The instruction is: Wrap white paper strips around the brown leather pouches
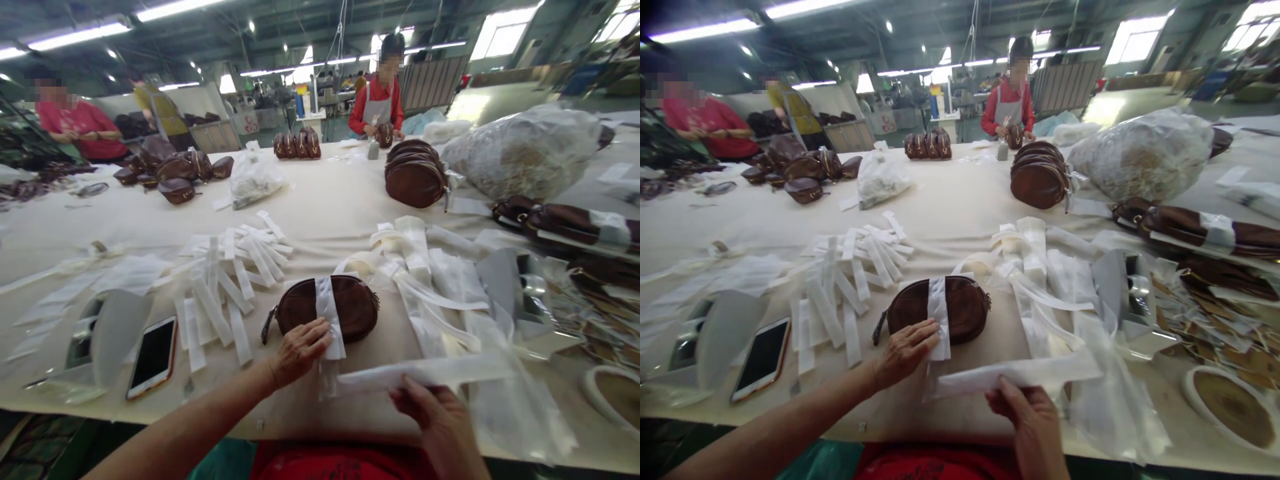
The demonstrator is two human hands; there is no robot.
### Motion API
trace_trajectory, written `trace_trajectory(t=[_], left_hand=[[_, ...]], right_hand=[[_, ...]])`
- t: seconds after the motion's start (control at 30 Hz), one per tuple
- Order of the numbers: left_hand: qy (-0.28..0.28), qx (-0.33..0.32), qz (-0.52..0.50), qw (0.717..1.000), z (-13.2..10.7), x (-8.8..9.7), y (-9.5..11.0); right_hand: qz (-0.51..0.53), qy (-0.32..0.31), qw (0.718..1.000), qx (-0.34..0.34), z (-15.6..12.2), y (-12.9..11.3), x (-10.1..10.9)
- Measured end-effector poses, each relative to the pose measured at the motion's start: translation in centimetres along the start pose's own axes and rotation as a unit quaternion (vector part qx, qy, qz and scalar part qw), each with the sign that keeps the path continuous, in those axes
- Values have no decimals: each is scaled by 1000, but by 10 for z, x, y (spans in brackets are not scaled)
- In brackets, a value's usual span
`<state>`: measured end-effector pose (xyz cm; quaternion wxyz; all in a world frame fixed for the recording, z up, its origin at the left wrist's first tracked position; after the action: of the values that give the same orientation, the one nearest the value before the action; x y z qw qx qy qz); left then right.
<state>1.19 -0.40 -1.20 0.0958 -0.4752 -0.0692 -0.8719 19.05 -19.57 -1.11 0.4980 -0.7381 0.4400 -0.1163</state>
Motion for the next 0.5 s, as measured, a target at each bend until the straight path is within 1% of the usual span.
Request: trace_trajectory(t=[0.1,0.13,0.2,0.27,0.4,0.5], left_hand=[[-9,8,-23,1000,4,4,-2],[-10,11,-32,999,5,5,-3],[-14,19,-49,998,7,6,-5],[-17,30,-65,997,9,7,-6],[-25,43,-86,995,11,10,-7],[-35,43,-97,994,10,13,-7]], right_hand=[[28,-70,990,-123,17,27,-54],[33,-84,985,-145,19,33,-68],[31,-97,983,-156,22,40,-87],[25,-107,980,-164,24,45,-98],[4,-129,977,-169,33,55,-109],[-13,-154,977,-146,43,61,-114]])
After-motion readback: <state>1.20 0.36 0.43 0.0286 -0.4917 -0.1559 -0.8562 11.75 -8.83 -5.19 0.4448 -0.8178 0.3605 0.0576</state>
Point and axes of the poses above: each hand's wrist, its own z-axis towards the middle knuckle, its own x-axis out of the back of the hand, y = z × x, the point moved 2 cm from there along z, towards the middle knuckle, and after that the axes turned 6 degrees about x, right-handed, at the moved point
